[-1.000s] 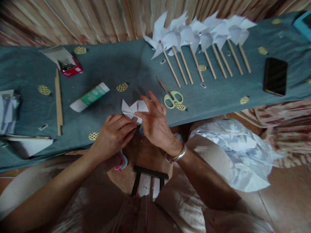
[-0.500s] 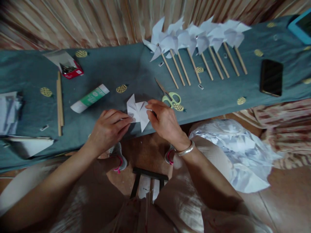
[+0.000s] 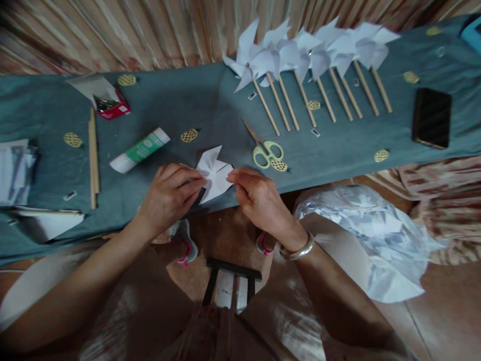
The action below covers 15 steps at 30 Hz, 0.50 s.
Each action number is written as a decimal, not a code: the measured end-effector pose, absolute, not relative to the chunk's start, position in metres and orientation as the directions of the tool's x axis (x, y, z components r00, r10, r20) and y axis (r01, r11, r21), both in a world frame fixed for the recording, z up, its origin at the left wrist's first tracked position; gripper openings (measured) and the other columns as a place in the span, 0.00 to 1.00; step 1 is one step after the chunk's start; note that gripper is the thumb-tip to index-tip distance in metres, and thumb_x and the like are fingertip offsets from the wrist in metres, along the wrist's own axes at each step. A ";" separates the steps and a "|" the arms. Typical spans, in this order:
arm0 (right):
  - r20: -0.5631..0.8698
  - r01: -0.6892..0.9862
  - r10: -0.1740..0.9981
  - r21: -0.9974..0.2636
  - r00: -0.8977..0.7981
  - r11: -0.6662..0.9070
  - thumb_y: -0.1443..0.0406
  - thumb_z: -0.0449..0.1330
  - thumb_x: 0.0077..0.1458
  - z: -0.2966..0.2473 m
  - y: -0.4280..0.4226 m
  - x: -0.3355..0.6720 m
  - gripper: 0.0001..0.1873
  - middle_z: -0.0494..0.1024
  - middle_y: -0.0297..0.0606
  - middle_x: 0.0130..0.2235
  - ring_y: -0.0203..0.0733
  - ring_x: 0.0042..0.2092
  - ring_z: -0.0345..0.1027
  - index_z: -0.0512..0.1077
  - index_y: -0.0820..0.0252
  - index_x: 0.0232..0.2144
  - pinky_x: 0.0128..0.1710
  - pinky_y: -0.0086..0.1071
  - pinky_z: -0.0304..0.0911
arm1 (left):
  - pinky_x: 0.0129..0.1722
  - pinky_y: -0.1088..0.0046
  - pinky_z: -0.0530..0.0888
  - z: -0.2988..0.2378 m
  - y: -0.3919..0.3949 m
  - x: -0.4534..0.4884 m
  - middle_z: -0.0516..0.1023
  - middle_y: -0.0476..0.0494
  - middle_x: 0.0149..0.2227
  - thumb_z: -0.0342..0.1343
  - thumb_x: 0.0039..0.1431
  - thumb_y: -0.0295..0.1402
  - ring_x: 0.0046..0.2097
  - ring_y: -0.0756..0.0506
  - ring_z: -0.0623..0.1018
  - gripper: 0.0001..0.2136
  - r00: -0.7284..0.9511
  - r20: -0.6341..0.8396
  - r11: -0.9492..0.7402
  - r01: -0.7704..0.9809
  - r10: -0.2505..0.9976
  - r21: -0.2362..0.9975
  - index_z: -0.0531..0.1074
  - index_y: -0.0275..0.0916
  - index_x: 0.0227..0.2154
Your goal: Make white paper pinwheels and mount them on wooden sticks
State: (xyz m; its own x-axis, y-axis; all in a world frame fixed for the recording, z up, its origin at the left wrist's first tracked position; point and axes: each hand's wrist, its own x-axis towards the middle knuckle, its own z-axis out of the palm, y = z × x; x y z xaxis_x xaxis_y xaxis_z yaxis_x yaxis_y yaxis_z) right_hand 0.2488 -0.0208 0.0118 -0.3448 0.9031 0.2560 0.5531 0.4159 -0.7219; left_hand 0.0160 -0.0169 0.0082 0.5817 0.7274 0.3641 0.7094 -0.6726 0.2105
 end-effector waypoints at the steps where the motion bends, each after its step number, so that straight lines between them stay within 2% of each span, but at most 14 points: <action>1: 0.256 0.543 0.901 -0.728 -0.351 0.418 0.73 0.54 0.59 0.012 -0.020 0.249 0.15 0.83 0.40 0.45 0.44 0.50 0.77 0.78 0.57 0.41 0.52 0.42 0.72 | 0.40 0.61 0.70 0.008 -0.017 0.016 0.81 0.42 0.43 0.54 0.66 0.27 0.44 0.42 0.76 0.07 0.586 0.374 -0.678 0.709 0.719 0.193 0.77 0.40 0.40; 5: 0.258 0.505 0.892 -0.750 -0.371 0.427 0.71 0.55 0.61 0.013 -0.015 0.247 0.12 0.83 0.39 0.43 0.43 0.48 0.77 0.78 0.57 0.40 0.51 0.41 0.72 | 0.40 0.62 0.70 0.006 -0.016 0.016 0.82 0.44 0.41 0.55 0.66 0.28 0.43 0.42 0.76 0.05 0.603 0.419 -0.700 0.704 0.678 0.119 0.76 0.39 0.39; 15: 0.243 0.490 0.895 -0.768 -0.374 0.413 0.68 0.59 0.61 0.019 -0.007 0.236 0.09 0.82 0.37 0.38 0.42 0.43 0.76 0.79 0.56 0.40 0.47 0.38 0.71 | 0.43 0.62 0.71 0.006 -0.020 0.014 0.82 0.44 0.43 0.51 0.69 0.32 0.45 0.43 0.76 0.09 0.609 0.348 -0.689 0.701 0.713 0.187 0.76 0.41 0.41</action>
State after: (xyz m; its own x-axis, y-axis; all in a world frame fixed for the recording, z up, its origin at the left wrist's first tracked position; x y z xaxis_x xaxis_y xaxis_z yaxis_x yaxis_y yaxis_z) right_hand 0.2361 -0.0068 0.0185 -0.3741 0.8950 0.2427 0.4902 0.4131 -0.7675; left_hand 0.0136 -0.0199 0.0056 0.6086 0.7132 0.3476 0.7005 -0.6888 0.1867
